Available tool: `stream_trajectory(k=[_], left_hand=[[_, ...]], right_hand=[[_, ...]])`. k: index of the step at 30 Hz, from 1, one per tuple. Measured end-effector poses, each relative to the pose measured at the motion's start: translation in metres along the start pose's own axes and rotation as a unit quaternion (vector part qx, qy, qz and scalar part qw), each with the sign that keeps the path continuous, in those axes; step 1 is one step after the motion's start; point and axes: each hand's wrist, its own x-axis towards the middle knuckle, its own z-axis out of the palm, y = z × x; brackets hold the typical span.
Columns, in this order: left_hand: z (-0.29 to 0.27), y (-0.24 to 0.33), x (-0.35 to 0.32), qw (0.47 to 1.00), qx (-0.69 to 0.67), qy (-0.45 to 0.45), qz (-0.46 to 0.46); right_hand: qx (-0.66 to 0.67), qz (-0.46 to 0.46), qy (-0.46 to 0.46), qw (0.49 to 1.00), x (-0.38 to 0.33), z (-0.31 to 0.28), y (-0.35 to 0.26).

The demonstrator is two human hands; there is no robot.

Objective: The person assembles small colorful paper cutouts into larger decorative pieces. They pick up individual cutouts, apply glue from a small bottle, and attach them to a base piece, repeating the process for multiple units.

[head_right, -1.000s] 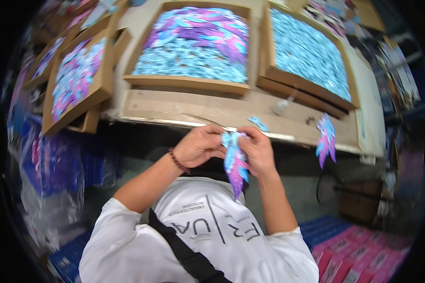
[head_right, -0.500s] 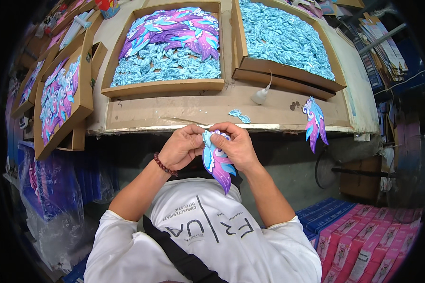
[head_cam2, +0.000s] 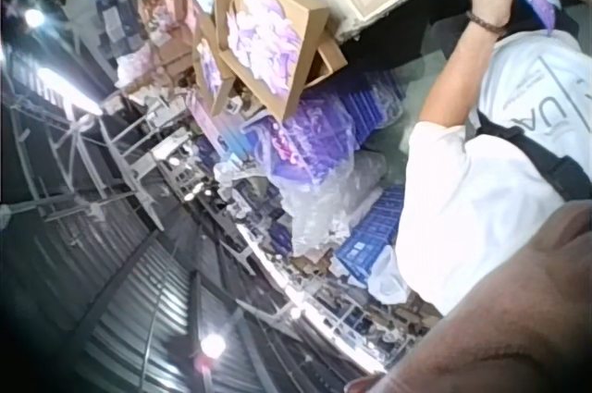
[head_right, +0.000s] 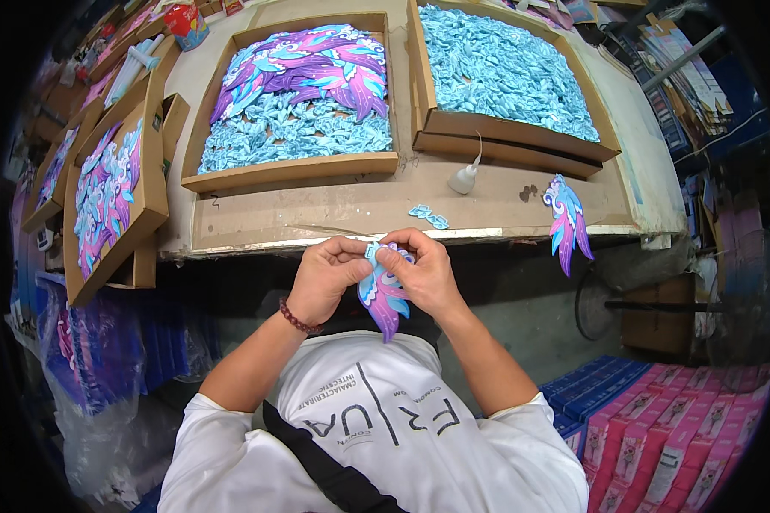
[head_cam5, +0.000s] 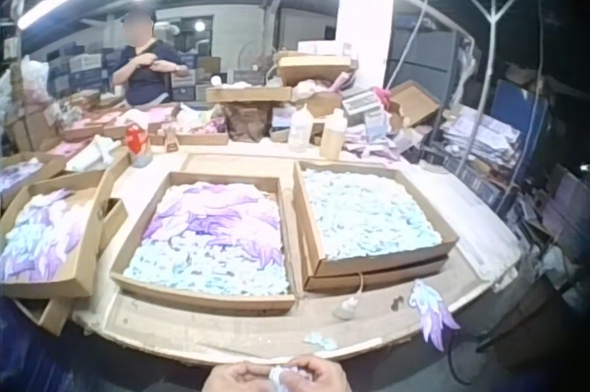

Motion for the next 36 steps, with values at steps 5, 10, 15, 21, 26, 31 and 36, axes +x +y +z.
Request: stream_trajectory(k=[5,10,15,21,26,31,36], left_hand=[[0.013,0.004,-0.002,0.996,0.077,0.035,0.042],[0.015,0.001,0.001,0.992,0.109,0.024,0.062],[0.019,-0.004,0.0,0.987,0.133,0.047,0.073],[0.018,-0.007,0.006,0.98,0.185,0.023,0.072],[0.021,0.001,0.001,0.951,0.304,0.024,0.05],[0.026,0.003,-0.003,0.929,0.357,0.016,0.093],[0.024,-0.001,-0.004,0.909,0.4,0.014,0.118]], right_hand=[[0.019,0.028,-0.02,0.999,0.001,-0.001,0.003],[-0.021,-0.006,-0.038,0.999,0.009,-0.009,-0.004],[-0.127,-0.033,-0.023,0.991,0.012,-0.008,-0.014],[-0.089,-0.079,0.009,0.993,0.01,-0.003,-0.005],[-0.053,-0.078,0.015,0.995,0.005,-0.005,0.002],[-0.036,-0.108,0.02,0.993,0.001,-0.004,0.006],[0.037,-0.027,-0.036,0.998,-0.001,-0.011,0.004]])
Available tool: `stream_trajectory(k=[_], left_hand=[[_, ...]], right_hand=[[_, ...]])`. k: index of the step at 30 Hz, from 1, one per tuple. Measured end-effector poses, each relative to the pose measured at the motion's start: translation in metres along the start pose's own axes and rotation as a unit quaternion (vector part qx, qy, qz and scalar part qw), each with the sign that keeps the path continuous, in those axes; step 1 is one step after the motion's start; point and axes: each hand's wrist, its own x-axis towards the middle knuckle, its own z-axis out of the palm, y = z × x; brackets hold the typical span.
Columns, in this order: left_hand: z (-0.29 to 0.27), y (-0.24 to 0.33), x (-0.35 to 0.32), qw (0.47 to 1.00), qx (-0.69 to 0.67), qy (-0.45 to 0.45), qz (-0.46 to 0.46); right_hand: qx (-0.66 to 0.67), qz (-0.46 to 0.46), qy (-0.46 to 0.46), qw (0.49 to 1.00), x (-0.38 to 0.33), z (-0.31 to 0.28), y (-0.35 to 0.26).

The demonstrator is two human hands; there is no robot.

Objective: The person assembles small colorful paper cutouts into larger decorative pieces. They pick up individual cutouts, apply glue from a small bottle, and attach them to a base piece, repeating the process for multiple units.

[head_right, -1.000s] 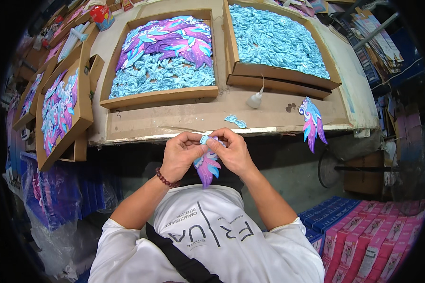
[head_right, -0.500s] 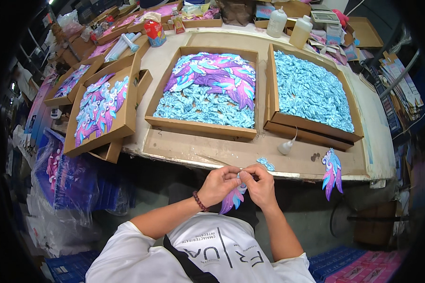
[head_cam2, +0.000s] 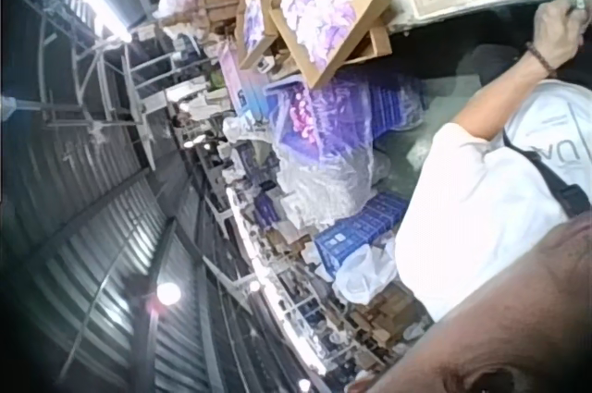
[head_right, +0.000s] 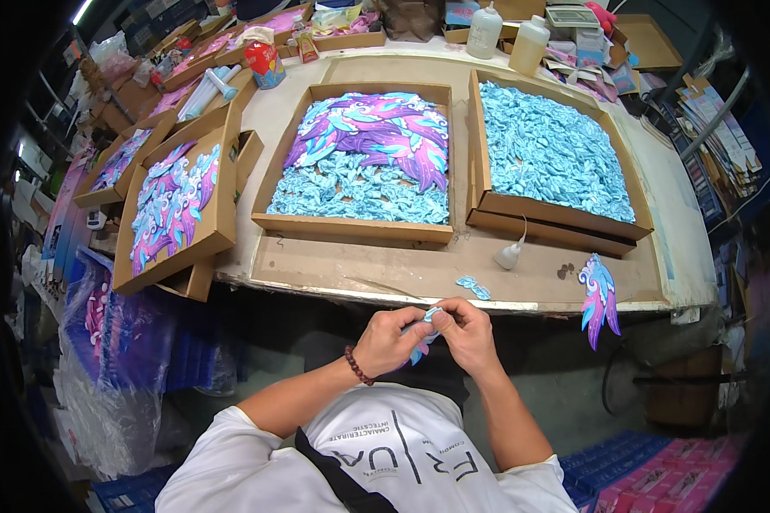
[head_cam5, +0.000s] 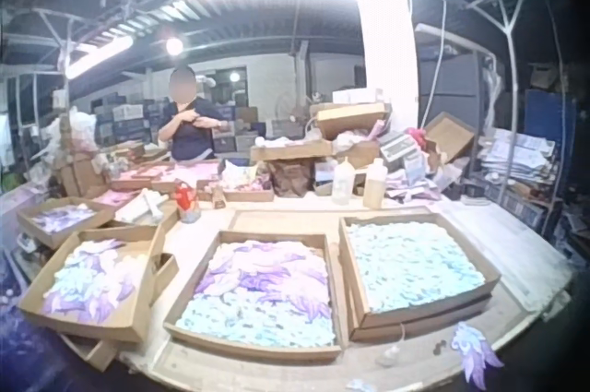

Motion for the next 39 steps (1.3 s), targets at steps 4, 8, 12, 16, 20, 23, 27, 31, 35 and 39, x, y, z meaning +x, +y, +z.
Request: stream_trajectory(k=[4,8,12,16,20,23,27,31,35,39], left_hand=[[-0.001,0.0,0.002,0.999,0.027,0.018,0.044],[0.003,-0.002,0.002,0.989,0.067,0.064,0.115],[0.012,-0.006,-0.002,0.98,0.092,0.097,0.147],[0.007,-0.009,-0.009,0.971,0.128,0.129,0.155],[-0.004,-0.001,-0.007,0.96,0.124,0.176,0.178],[-0.023,0.007,-0.008,0.953,0.19,0.155,0.177],[-0.033,0.021,-0.013,0.917,0.296,0.149,0.223],[-0.036,0.027,-0.012,0.899,0.337,0.144,0.24],[-0.036,0.026,-0.01,0.909,0.316,0.138,0.235],[-0.034,0.022,-0.011,0.921,0.301,0.132,0.21]], right_hand=[[0.019,-0.001,-0.034,0.999,0.005,-0.004,-0.006],[-0.074,-0.037,-0.001,0.997,0.004,0.0,-0.004],[-0.088,-0.092,0.067,0.99,-0.002,0.011,0.005],[-0.036,-0.075,0.083,0.993,-0.003,0.027,0.015],[-0.019,-0.06,0.076,0.995,0.009,0.031,0.02],[0.078,-0.087,-0.012,0.993,0.019,0.027,0.021],[0.113,-0.104,-0.081,0.985,0.023,0.023,0.016],[0.13,-0.124,-0.101,0.979,0.024,0.019,0.009],[0.114,-0.122,-0.102,0.981,0.026,0.019,0.01],[0.112,-0.148,-0.069,0.98,0.023,0.024,0.018]])
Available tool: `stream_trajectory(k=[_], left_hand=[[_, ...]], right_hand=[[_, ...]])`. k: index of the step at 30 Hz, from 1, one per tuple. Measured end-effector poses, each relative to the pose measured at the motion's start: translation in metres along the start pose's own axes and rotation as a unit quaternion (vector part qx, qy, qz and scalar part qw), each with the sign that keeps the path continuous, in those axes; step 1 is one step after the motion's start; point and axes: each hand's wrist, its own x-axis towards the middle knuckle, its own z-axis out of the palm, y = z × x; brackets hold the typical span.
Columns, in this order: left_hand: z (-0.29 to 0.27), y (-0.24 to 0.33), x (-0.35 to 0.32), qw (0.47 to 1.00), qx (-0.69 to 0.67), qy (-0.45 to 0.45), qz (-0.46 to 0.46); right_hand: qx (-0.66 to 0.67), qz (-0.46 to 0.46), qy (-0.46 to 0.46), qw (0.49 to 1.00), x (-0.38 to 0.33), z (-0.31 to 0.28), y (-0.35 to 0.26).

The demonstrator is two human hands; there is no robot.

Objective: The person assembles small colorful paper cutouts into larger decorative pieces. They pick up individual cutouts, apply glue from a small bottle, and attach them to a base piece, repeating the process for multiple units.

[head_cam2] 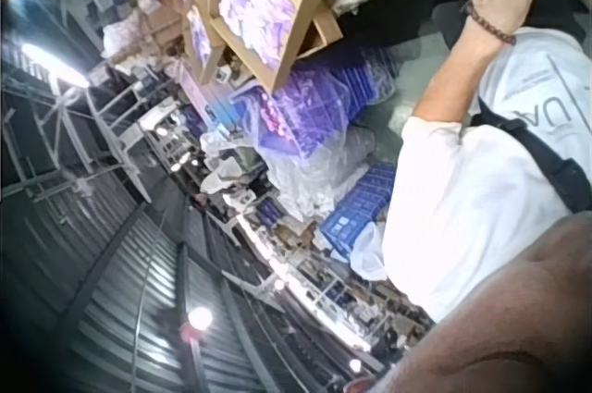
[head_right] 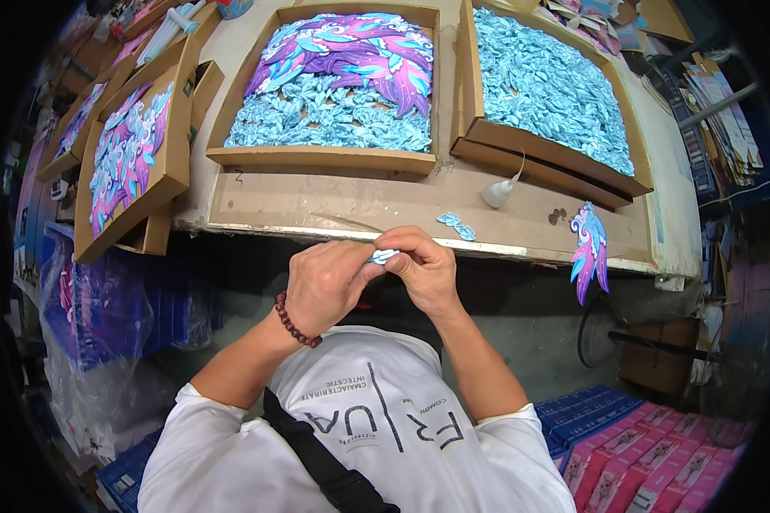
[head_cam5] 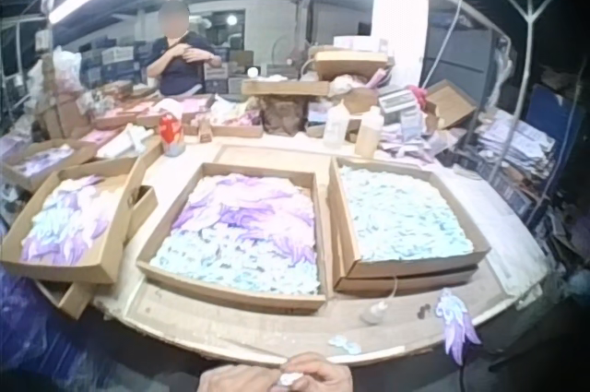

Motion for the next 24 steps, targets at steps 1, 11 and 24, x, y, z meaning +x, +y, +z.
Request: stream_trajectory(k=[1,11,24], left_hand=[[0.001,-0.002,-0.001,1.0,0.009,0.0,0.0],[0.005,-0.014,-0.015,0.998,-0.023,0.006,0.054],[-0.022,-0.015,-0.02,0.994,-0.077,-0.003,-0.081]], right_hand=[[-0.004,0.006,0.005,1.0,-0.001,0.001,0.001],[-0.254,-0.013,0.027,0.967,-0.007,0.022,-0.019],[-0.171,0.048,-0.046,0.983,0.017,0.032,-0.025]])
